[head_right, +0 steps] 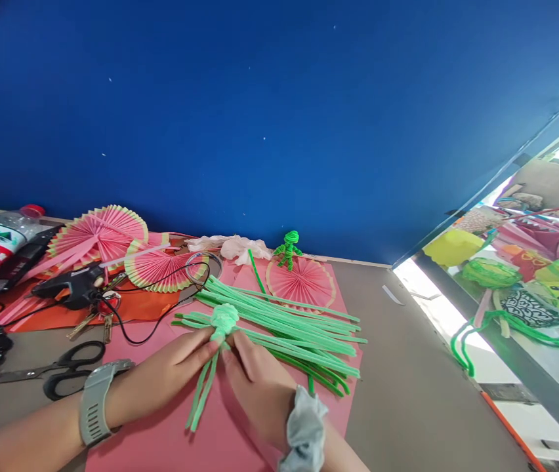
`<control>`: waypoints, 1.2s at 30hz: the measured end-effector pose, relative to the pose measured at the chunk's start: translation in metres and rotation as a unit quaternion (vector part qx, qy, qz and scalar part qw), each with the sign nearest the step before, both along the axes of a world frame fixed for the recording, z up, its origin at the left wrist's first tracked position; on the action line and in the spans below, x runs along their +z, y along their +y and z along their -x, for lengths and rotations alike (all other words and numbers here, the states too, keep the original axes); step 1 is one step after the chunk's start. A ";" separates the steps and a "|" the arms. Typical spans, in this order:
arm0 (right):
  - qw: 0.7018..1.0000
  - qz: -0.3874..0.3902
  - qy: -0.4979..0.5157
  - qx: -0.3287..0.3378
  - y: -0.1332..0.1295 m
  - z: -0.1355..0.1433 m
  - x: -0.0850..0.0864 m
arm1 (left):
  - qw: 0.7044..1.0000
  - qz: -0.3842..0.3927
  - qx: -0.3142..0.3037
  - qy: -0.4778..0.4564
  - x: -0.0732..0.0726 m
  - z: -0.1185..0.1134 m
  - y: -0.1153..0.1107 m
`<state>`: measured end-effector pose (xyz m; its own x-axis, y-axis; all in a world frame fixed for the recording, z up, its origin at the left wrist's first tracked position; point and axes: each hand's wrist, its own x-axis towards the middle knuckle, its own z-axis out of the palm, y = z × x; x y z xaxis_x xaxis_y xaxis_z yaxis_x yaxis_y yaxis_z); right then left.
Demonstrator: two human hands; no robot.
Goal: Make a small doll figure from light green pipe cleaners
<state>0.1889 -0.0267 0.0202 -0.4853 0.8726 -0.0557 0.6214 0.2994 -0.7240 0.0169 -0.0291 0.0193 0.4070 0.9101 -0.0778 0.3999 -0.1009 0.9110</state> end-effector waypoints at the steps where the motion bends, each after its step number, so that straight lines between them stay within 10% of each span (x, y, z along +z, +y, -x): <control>1: 0.999 -0.042 -0.029 0.015 -0.001 0.001 0.000 | 1.000 -0.003 0.004 -0.014 0.000 0.000 0.000; 10: 0.901 -0.357 -0.242 0.048 -0.004 0.002 -0.015 | 0.999 -0.045 -0.003 0.012 -0.004 0.000 -0.002; 29: 0.943 -0.311 -0.071 0.095 0.005 -0.006 -0.021 | 0.998 -0.036 0.037 0.022 -0.014 -0.006 -0.009; 36: 0.917 -0.364 -0.126 0.101 0.004 -0.006 -0.026 | 0.999 -0.042 0.014 -0.012 -0.011 -0.007 -0.012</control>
<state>0.1951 -0.0229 -0.0059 -0.6935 0.6167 0.3725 0.6200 0.7742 -0.1273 0.0237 -0.0410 0.0081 0.3831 0.9237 0.0093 0.3808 -0.1671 0.9094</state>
